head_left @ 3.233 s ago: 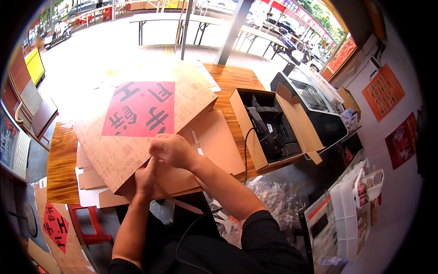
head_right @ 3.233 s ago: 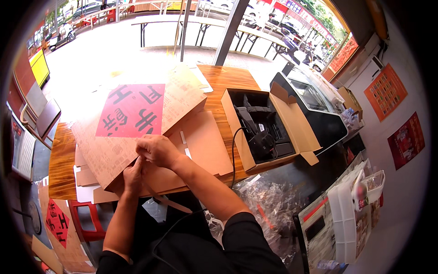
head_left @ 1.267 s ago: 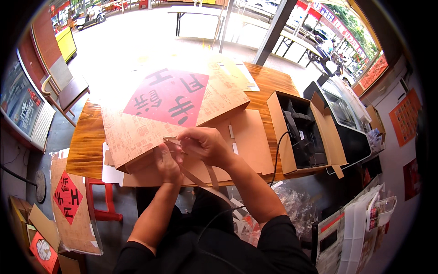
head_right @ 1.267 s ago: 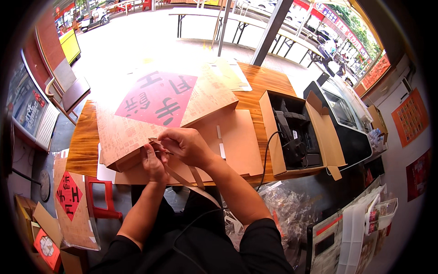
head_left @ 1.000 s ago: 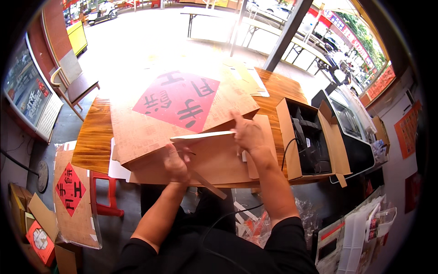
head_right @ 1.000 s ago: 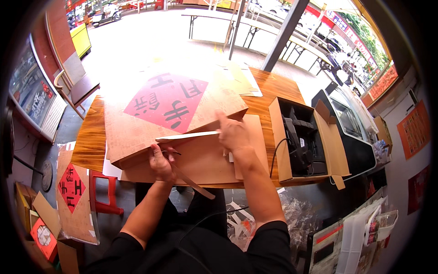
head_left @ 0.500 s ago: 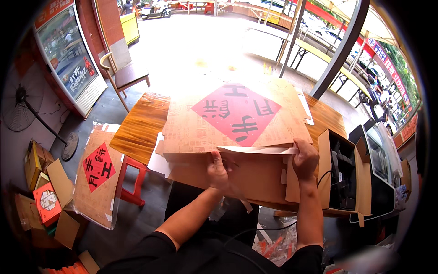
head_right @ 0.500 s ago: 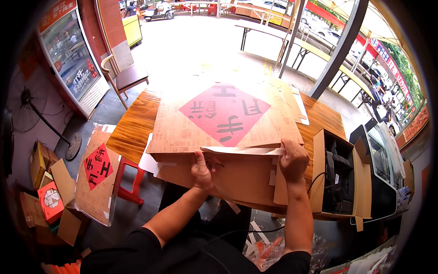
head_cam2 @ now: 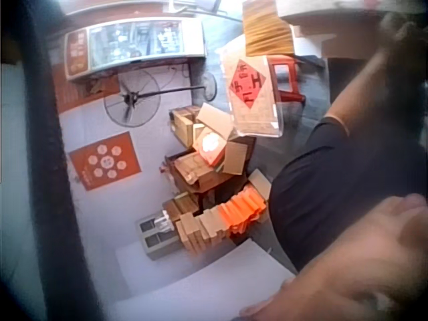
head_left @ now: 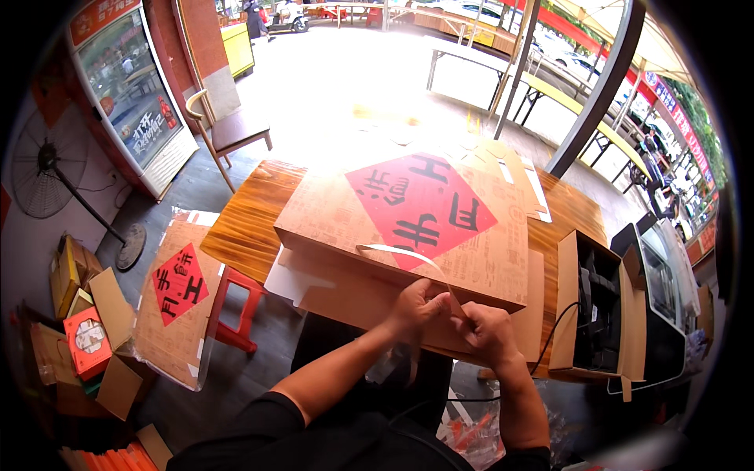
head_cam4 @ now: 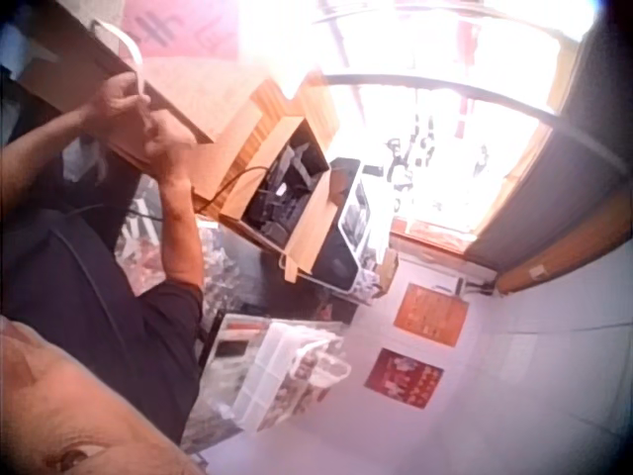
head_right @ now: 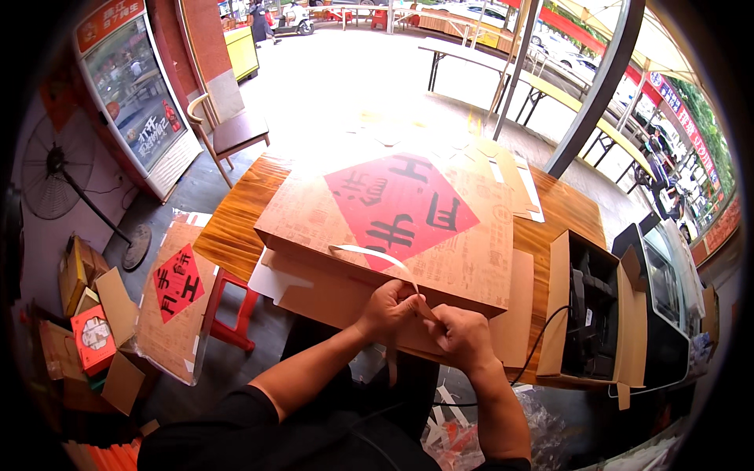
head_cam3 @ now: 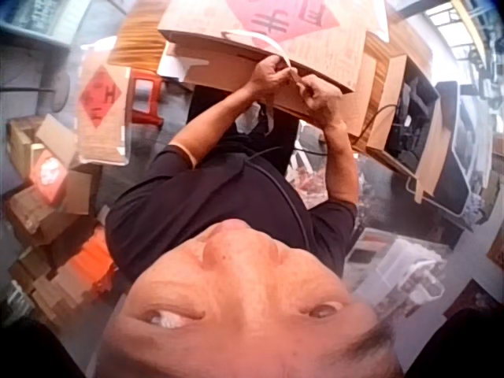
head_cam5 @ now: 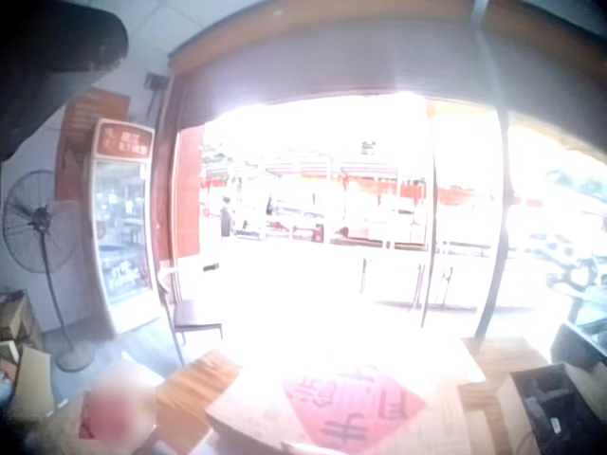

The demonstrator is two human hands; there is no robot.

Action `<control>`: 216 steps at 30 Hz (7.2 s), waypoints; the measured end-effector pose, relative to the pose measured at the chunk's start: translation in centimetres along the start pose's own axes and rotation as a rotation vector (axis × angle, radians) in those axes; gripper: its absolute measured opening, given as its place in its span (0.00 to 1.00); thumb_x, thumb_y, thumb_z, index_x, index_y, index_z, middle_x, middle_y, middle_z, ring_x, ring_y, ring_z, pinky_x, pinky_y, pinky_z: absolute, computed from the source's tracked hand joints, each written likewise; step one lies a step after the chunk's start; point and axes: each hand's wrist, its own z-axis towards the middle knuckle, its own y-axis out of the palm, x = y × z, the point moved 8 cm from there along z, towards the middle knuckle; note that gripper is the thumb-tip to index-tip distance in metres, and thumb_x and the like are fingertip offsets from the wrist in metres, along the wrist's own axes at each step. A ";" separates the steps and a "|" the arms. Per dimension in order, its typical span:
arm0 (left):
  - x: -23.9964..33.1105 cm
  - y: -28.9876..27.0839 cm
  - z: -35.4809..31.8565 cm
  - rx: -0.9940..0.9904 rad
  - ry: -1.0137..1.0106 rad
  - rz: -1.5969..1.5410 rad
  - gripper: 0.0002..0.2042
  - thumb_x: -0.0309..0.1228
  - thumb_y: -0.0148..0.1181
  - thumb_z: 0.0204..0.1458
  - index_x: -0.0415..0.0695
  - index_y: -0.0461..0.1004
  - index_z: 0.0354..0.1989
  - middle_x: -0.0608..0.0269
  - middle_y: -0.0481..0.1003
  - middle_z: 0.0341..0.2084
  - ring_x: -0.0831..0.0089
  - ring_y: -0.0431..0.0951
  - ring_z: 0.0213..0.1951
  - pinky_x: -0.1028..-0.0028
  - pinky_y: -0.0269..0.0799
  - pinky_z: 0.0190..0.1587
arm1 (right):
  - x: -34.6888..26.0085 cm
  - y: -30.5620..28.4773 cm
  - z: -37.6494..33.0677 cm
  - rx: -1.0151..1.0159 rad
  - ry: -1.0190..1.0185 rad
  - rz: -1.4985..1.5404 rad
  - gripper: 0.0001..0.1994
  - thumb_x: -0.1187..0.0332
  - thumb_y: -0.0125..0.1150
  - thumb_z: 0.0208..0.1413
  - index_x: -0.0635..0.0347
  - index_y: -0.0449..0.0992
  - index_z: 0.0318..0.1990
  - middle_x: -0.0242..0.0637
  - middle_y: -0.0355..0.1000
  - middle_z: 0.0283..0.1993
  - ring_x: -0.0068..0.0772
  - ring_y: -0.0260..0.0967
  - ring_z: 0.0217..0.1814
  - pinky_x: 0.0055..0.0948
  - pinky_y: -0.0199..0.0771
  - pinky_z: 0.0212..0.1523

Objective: The person assembles a cardboard box by hand, folding the flaps and sides to create the box structure.

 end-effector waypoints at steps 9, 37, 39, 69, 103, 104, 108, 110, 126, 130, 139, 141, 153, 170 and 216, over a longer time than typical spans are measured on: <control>0.7 -1.0 -0.1 0.077 -0.130 -0.065 0.13 0.37 0.66 0.64 0.37 0.77 0.44 0.64 0.80 0.31 0.79 0.78 0.30 0.76 0.75 0.34 | -5.9 -7.5 -2.5 -0.448 0.013 0.708 0.10 0.65 0.67 0.63 0.65 0.83 0.40 0.39 0.75 0.24 0.32 0.76 0.25 0.31 0.72 0.29; -3.1 4.6 0.6 -0.013 -0.551 -0.317 0.19 0.50 0.63 0.64 0.46 0.77 0.31 0.71 0.74 0.24 0.85 0.66 0.21 0.81 0.60 0.24 | -2.8 -13.2 -1.0 0.134 0.143 -0.451 0.08 0.70 0.65 0.60 0.56 0.84 0.45 0.40 0.68 0.36 0.44 0.72 0.39 0.41 0.71 0.38; -2.8 5.2 1.0 0.012 -0.537 -0.382 0.20 0.51 0.61 0.64 0.46 0.77 0.31 0.71 0.74 0.24 0.84 0.66 0.21 0.81 0.61 0.25 | -1.7 -12.8 -1.2 0.095 0.194 -0.506 0.08 0.66 0.65 0.60 0.53 0.85 0.45 0.39 0.68 0.34 0.45 0.72 0.38 0.43 0.71 0.37; -2.3 5.3 1.2 -0.137 -0.241 -0.324 0.10 0.36 0.58 0.68 0.43 0.78 0.38 0.70 0.75 0.27 0.83 0.68 0.25 0.81 0.63 0.26 | 3.2 -6.6 2.0 0.192 0.079 0.168 0.04 0.78 0.65 0.58 0.63 0.83 0.40 0.41 0.79 0.34 0.36 0.78 0.35 0.29 0.77 0.36; -1.7 4.8 0.6 -0.003 -0.124 -0.144 0.18 0.35 0.50 0.71 0.40 0.77 0.28 0.70 0.73 0.19 0.83 0.68 0.18 0.79 0.63 0.22 | 4.2 -2.0 4.4 0.142 0.085 0.137 0.02 0.71 0.65 0.58 0.58 0.80 0.34 0.41 0.75 0.32 0.48 0.76 0.32 0.39 0.75 0.32; -1.9 4.8 0.6 -0.003 -0.125 -0.156 0.18 0.35 0.50 0.71 0.41 0.77 0.29 0.70 0.73 0.19 0.83 0.68 0.18 0.79 0.63 0.22 | 4.0 -2.0 4.4 0.145 0.073 0.115 0.01 0.74 0.65 0.57 0.59 0.80 0.34 0.42 0.75 0.32 0.46 0.76 0.32 0.37 0.75 0.33; -2.4 4.9 0.5 0.029 -0.127 -0.172 0.15 0.33 0.49 0.71 0.41 0.76 0.33 0.69 0.73 0.21 0.83 0.68 0.18 0.79 0.64 0.22 | 3.6 -2.3 4.3 0.140 0.045 0.047 0.03 0.80 0.63 0.55 0.62 0.81 0.35 0.42 0.75 0.32 0.43 0.76 0.33 0.33 0.74 0.34; -2.4 4.9 0.5 0.067 -0.109 -0.163 0.13 0.32 0.48 0.71 0.41 0.76 0.35 0.69 0.74 0.21 0.83 0.68 0.18 0.79 0.65 0.21 | 3.3 -2.5 4.3 0.127 0.026 0.037 0.04 0.80 0.63 0.55 0.62 0.80 0.35 0.42 0.75 0.32 0.44 0.76 0.33 0.34 0.74 0.34; -4.9 4.9 0.6 0.150 -0.144 -0.184 0.12 0.33 0.51 0.71 0.41 0.77 0.38 0.73 0.72 0.20 0.84 0.70 0.21 0.79 0.66 0.22 | 1.3 -2.4 3.1 0.198 -0.069 -0.101 0.06 0.71 0.65 0.58 0.56 0.84 0.41 0.37 0.78 0.37 0.45 0.78 0.35 0.39 0.77 0.34; -5.3 5.1 0.8 0.096 -0.119 -0.226 0.11 0.32 0.49 0.72 0.41 0.76 0.41 0.72 0.72 0.20 0.83 0.70 0.20 0.78 0.66 0.23 | -0.1 -2.4 3.1 0.186 -0.133 -0.174 0.09 0.74 0.64 0.56 0.57 0.82 0.44 0.36 0.77 0.40 0.45 0.76 0.42 0.40 0.75 0.44; -4.9 4.7 1.1 0.129 -0.060 0.022 0.12 0.32 0.50 0.70 0.40 0.76 0.35 0.67 0.71 0.17 0.78 0.71 0.19 0.73 0.67 0.22 | 0.2 -2.4 3.0 0.106 -0.175 -0.222 0.10 0.76 0.64 0.51 0.58 0.80 0.42 0.36 0.77 0.44 0.45 0.75 0.47 0.40 0.74 0.48; -6.2 5.0 1.1 0.093 -0.157 -0.056 0.13 0.32 0.50 0.69 0.39 0.75 0.33 0.65 0.72 0.17 0.77 0.72 0.19 0.72 0.67 0.22 | 0.6 -2.2 3.0 0.093 -0.140 -0.112 0.09 0.77 0.64 0.50 0.58 0.79 0.40 0.36 0.77 0.44 0.45 0.75 0.47 0.40 0.74 0.48; -5.2 5.0 1.1 0.074 -0.120 -0.060 0.14 0.32 0.49 0.69 0.39 0.76 0.33 0.66 0.73 0.18 0.78 0.72 0.20 0.74 0.67 0.23 | -0.3 -2.5 3.0 0.092 -0.245 -0.228 0.09 0.78 0.63 0.48 0.57 0.79 0.38 0.35 0.77 0.43 0.43 0.75 0.47 0.40 0.75 0.46; -13.2 4.7 1.2 -0.075 -0.208 -0.240 0.13 0.30 0.48 0.69 0.44 0.75 0.56 0.70 0.72 0.34 0.83 0.69 0.34 0.76 0.69 0.35 | -1.6 -2.7 2.5 0.284 -0.297 -0.214 0.11 0.80 0.63 0.46 0.59 0.77 0.39 0.37 0.78 0.42 0.44 0.74 0.42 0.40 0.76 0.44; 1.6 4.4 -0.9 0.057 0.316 0.031 0.10 0.20 0.47 0.61 0.36 0.77 0.41 0.67 0.75 0.31 0.81 0.73 0.34 0.75 0.71 0.39 | -2.4 -4.8 2.9 0.335 -0.244 -0.116 0.12 0.84 0.62 0.41 0.59 0.78 0.35 0.37 0.79 0.39 0.45 0.75 0.39 0.38 0.76 0.40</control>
